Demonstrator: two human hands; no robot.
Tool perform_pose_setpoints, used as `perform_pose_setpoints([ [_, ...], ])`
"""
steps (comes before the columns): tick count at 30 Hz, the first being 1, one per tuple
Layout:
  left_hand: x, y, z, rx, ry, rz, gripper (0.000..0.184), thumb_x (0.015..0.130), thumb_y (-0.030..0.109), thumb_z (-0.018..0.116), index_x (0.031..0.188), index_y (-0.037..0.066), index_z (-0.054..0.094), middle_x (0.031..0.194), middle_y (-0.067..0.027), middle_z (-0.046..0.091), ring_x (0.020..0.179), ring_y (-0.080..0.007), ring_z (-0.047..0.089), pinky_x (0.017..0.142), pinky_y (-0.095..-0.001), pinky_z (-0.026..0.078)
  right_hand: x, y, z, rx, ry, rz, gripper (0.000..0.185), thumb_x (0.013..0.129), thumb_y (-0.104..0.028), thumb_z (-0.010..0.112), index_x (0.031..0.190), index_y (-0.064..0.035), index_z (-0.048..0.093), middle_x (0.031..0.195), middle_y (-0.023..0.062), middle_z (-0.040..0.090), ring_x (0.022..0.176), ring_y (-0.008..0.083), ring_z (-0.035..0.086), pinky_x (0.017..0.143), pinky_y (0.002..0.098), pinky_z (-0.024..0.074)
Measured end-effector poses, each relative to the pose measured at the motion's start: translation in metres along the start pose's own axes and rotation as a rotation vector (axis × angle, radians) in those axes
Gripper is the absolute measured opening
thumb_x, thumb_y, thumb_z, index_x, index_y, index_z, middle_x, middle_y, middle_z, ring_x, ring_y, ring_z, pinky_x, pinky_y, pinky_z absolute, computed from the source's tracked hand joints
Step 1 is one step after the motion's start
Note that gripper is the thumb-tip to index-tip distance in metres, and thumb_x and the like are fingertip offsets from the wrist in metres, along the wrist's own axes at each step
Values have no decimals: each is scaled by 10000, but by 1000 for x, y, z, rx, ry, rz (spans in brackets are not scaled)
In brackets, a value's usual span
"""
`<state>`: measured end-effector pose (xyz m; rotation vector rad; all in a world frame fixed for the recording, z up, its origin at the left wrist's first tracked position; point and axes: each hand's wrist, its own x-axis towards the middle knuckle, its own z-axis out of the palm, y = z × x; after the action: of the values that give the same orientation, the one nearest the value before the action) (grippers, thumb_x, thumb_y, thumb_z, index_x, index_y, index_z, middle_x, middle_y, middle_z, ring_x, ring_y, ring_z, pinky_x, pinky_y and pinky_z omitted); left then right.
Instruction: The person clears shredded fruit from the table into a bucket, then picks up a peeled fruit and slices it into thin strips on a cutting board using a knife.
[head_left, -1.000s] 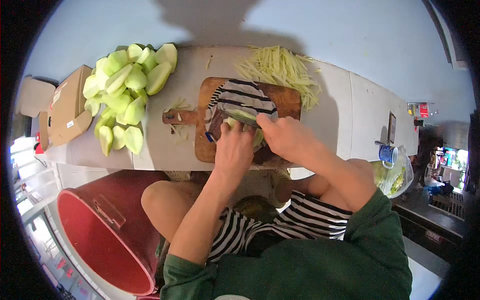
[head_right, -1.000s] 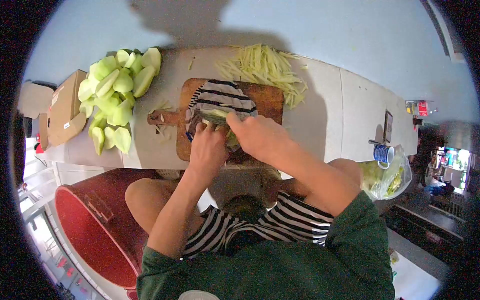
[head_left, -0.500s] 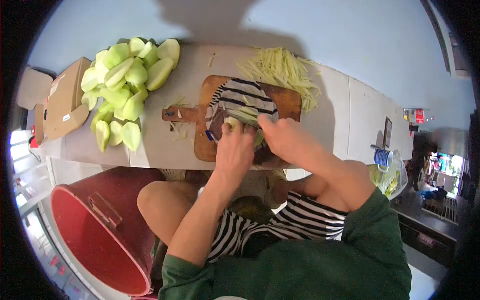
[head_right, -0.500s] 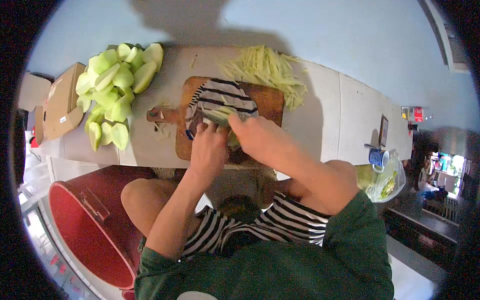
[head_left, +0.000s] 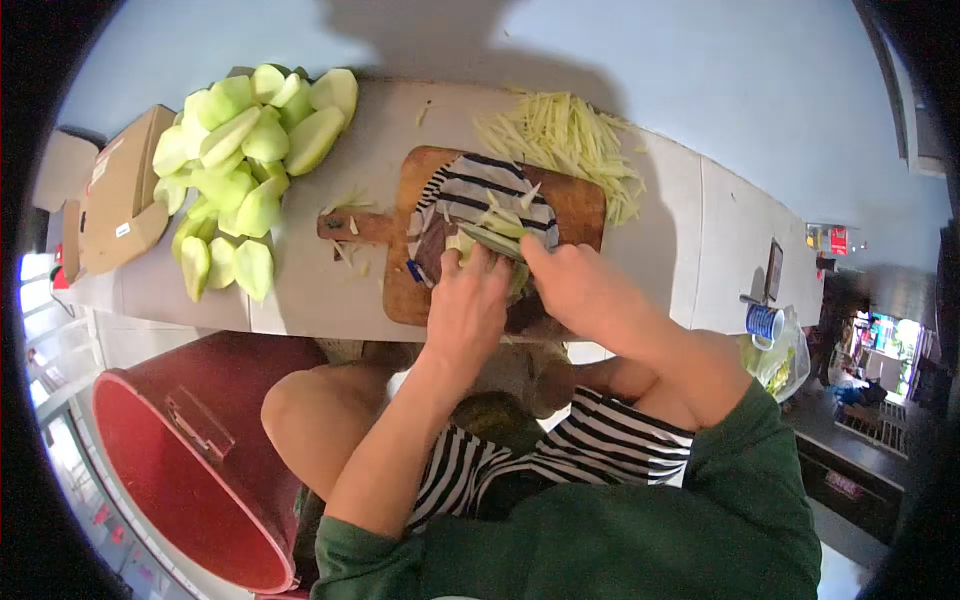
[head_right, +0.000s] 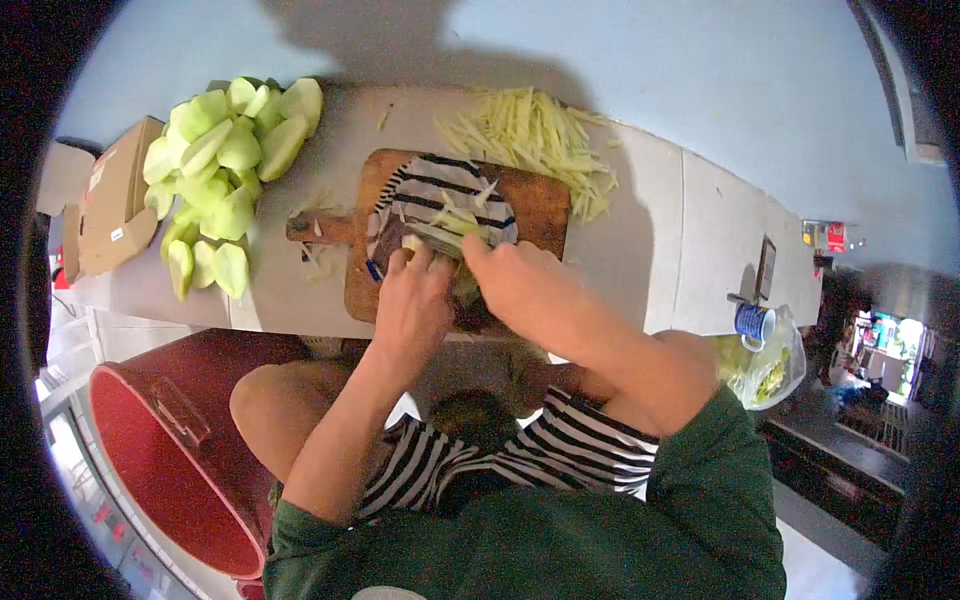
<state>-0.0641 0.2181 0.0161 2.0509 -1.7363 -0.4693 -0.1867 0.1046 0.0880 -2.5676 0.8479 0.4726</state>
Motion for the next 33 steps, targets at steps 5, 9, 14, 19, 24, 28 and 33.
perform_pose_setpoints([
  [5,-2,3,-3,-30,28,0,339,789,32,613,1127,46,642,1132,-163,582,1028,-444,555,788,-446,585,6,27,31,-14,43,-25,196,897,-87,508,1076,-18,475,735,261,663,730,472,681,624,559,557],
  [9,-2,1,5,-74,122,2,268,727,8,633,995,18,638,1070,-183,609,983,-419,577,867,-467,519,-7,-7,-2,-37,41,24,197,889,-84,514,1073,-22,479,728,257,661,732,464,683,623,560,555],
  [14,-2,0,-1,-82,51,1,296,792,30,600,1084,27,652,1046,-172,582,1041,-466,554,744,-448,606,3,15,28,-60,42,33,178,894,-99,515,1057,-37,475,716,260,652,730,467,679,627,561,551],
  [19,-4,-3,5,-6,134,36,257,785,26,604,1038,18,651,1079,-172,583,1051,-462,553,728,-443,614,2,-15,-3,-45,18,-9,184,881,-75,522,1056,-37,477,709,265,647,721,472,675,624,568,546],
  [24,-1,-4,0,-77,89,-6,215,785,43,611,995,19,647,1092,-162,584,1056,-449,549,734,-441,618,2,0,12,-54,-5,51,181,880,-69,525,1050,-31,476,713,268,648,727,462,678,631,571,544],
  [28,-8,-6,11,-54,64,31,215,786,38,605,996,12,643,1085,-159,588,1040,-440,554,739,-427,613,-1,-15,-4,22,-27,-10,182,884,-50,510,1061,-20,480,750,272,660,757,457,683,646,567,548],
  [33,-4,-2,-1,-65,81,0,246,794,41,604,1033,11,651,1070,-162,595,1033,-437,559,730,-414,609,-1,-10,-1,-33,-54,82,167,890,-56,505,1048,-7,483,794,280,668,789,465,682,667,565,555],
])
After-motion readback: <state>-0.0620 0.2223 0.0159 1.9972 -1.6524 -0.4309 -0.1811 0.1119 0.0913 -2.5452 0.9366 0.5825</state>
